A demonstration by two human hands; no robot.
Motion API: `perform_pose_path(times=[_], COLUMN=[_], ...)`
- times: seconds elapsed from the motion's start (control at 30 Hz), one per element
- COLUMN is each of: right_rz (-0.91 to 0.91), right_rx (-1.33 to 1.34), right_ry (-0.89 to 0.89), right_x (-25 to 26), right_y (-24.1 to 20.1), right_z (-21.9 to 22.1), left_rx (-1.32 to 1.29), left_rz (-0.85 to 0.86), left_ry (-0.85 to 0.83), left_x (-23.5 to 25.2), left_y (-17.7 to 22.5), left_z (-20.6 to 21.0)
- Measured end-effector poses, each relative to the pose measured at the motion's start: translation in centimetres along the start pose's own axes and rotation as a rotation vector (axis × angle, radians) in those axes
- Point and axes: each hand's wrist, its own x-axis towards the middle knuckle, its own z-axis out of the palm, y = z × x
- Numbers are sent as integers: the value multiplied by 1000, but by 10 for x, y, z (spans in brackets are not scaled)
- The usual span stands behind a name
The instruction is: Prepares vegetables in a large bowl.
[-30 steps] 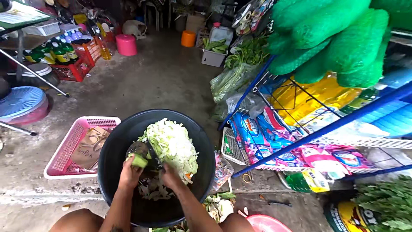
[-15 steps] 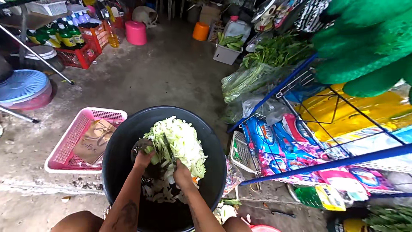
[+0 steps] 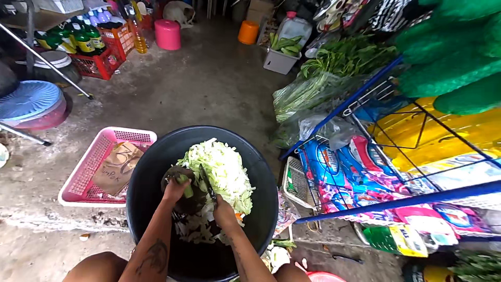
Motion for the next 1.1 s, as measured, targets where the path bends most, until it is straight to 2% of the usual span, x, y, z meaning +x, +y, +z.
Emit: perform_pose_path(times=[0.17, 0.43, 0.67, 0.9, 1.1], right_rz=[-60, -44, -32, -3, -56], right_rx=[-39, -123, -202, -211, -80], right_ry=[-117, -79, -82, -120, -122], right_x=[-17, -35, -45, -28, -9], right_y=[-22, -33, -32, -36, -30], right_z=[16, 18, 19, 25, 32], left_rx=[159, -59, -77, -127, -139], left_rz=[61, 75, 62, 41, 36], left_ry=[22, 25, 68, 53, 55], left_x=[3, 1, 1, -1, 4], left_y=[-4, -12, -11, -8, -9], left_z=[10, 11, 13, 12, 14])
